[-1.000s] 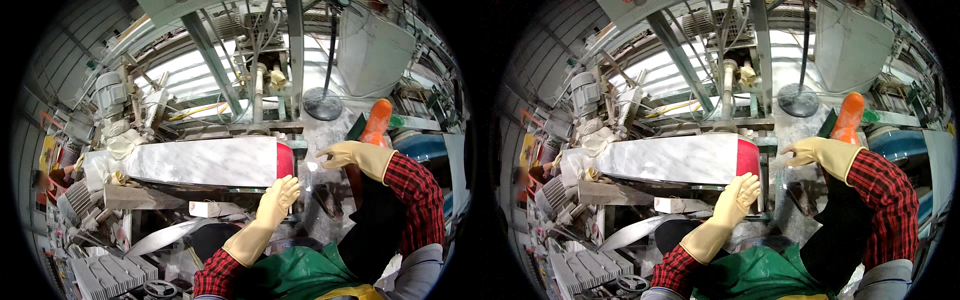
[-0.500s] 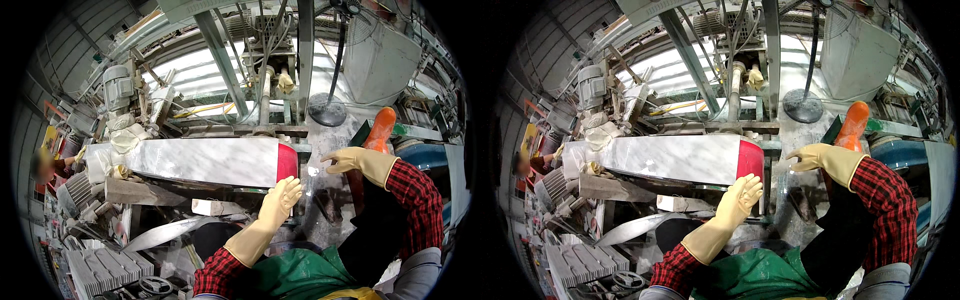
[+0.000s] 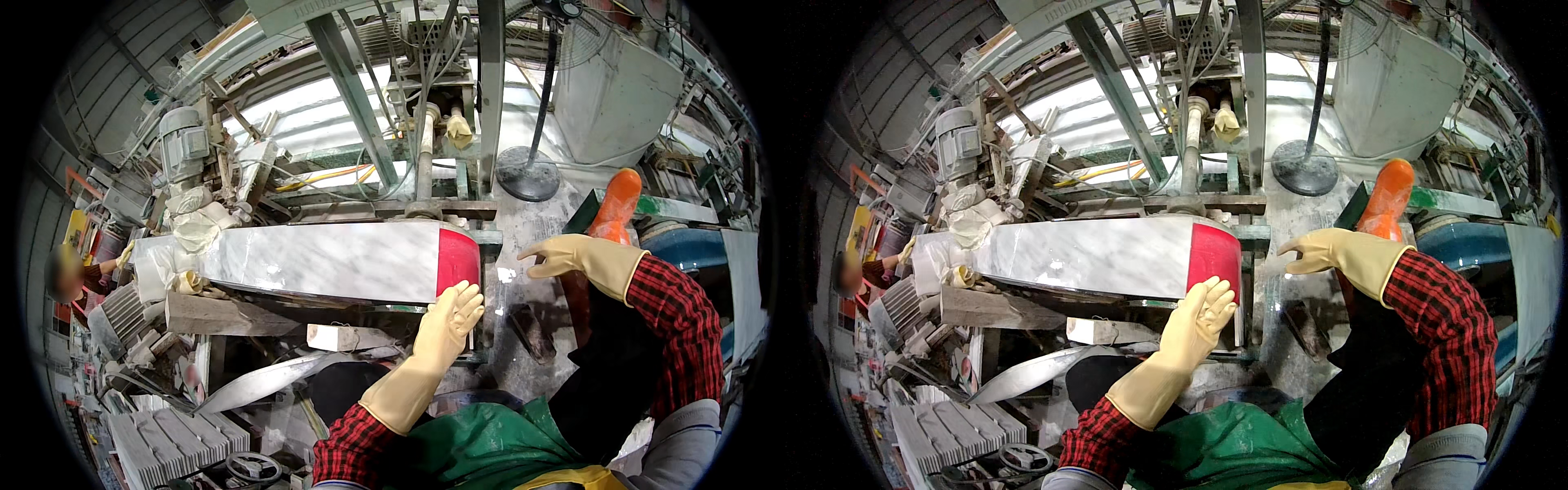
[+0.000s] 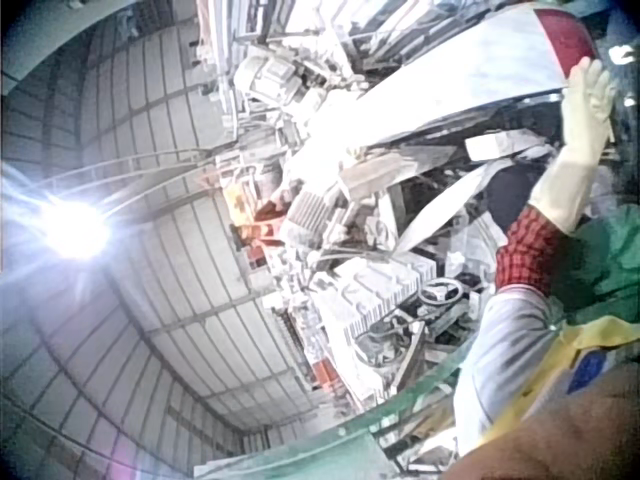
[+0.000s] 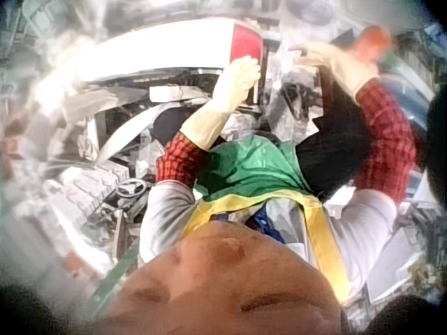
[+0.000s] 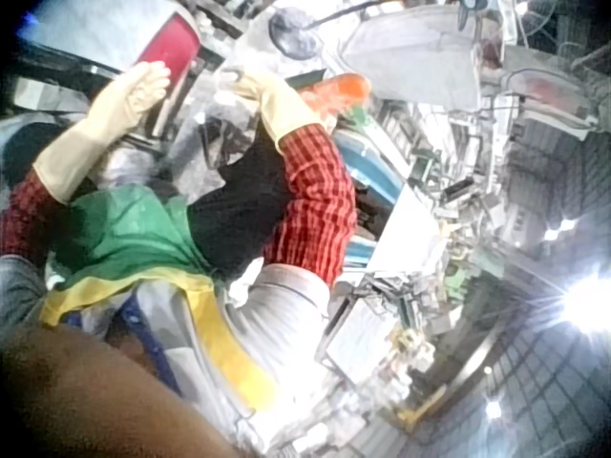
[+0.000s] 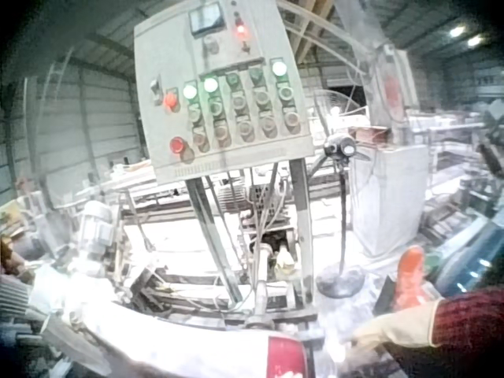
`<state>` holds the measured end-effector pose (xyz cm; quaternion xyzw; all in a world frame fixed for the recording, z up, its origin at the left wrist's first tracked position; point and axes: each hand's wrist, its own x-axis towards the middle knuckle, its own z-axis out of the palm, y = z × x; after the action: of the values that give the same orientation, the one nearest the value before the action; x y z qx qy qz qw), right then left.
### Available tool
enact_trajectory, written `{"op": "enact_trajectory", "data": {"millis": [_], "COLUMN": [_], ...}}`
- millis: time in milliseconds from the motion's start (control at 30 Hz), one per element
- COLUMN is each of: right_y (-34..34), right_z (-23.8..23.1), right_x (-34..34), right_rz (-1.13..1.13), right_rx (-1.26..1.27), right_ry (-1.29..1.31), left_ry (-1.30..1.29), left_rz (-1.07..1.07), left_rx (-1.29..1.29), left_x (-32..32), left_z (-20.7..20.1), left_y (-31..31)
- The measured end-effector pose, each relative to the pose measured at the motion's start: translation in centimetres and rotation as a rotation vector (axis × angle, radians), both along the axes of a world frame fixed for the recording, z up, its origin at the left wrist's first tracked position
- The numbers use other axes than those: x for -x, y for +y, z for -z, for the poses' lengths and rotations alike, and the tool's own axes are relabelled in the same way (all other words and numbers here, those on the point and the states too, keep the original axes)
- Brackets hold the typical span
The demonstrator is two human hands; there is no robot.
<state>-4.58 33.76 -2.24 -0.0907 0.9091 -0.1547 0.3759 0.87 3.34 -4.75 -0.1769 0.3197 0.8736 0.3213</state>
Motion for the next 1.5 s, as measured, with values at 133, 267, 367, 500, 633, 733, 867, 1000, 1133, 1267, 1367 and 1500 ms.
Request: {"op": "enact_trajectory", "data": {"millis": [133,267,367,500,633,733,867,1000,1133,1267,1367,1500], "right_y": [0.2,0.0,-0.1,-0.2,-0.3,-0.2,-0.2,-0.5,-0.5,-0.5,-0.2,0.4], "right_z": [0.0,-0.3,-0.5,-0.5,-0.4,-0.4,-0.4,-0.5,-1.0,-1.0,0.0,1.7], "right_x": [0.0,0.0,0.0,0.0,0.1,0.0,0.0,0.1,0.1,0.1,0.3,0.6], "right_rz": [-0.039,-0.044,-0.031,-0.033,-0.018,-0.01,-0.008,-0.019,-0.033,-0.024,-0.038,-0.109], "right_rx": [-0.019,-0.026,-0.014,-0.014,-0.019,-0.035,-0.011,-0.075,-0.077,-0.044,-0.027,0.051], "right_ry": [0.028,0.032,0.002,0.006,0.002,0.001,0.004,-0.006,0.01,0.004,0.017,0.085], "left_ry": [0.013,0.052,0.088,0.091,0.104,0.106,0.109,0.109,0.086,0.104,0.219,0.128], "left_rz": [0.012,0.04,0.069,0.072,0.079,0.091,0.104,0.101,0.086,0.099,0.13,0.119], "left_rx": [0.017,0.018,0.02,0.033,0.04,0.044,0.044,0.018,0.009,0.026,-0.021,0.117], "left_x": [0.0,-0.1,0.0,0.0,-0.1,-0.1,-0.1,-0.2,-0.2,-0.1,-0.3,-0.5], "left_z": [0.0,0.0,0.0,-0.2,-0.2,-0.1,0.2,0.4,0.5,0.8,0.7,0.3], "left_y": [0.1,0.1,0.2,0.3,0.2,0.2,0.4,0.5,0.7,0.5,0.5,0.8]}}
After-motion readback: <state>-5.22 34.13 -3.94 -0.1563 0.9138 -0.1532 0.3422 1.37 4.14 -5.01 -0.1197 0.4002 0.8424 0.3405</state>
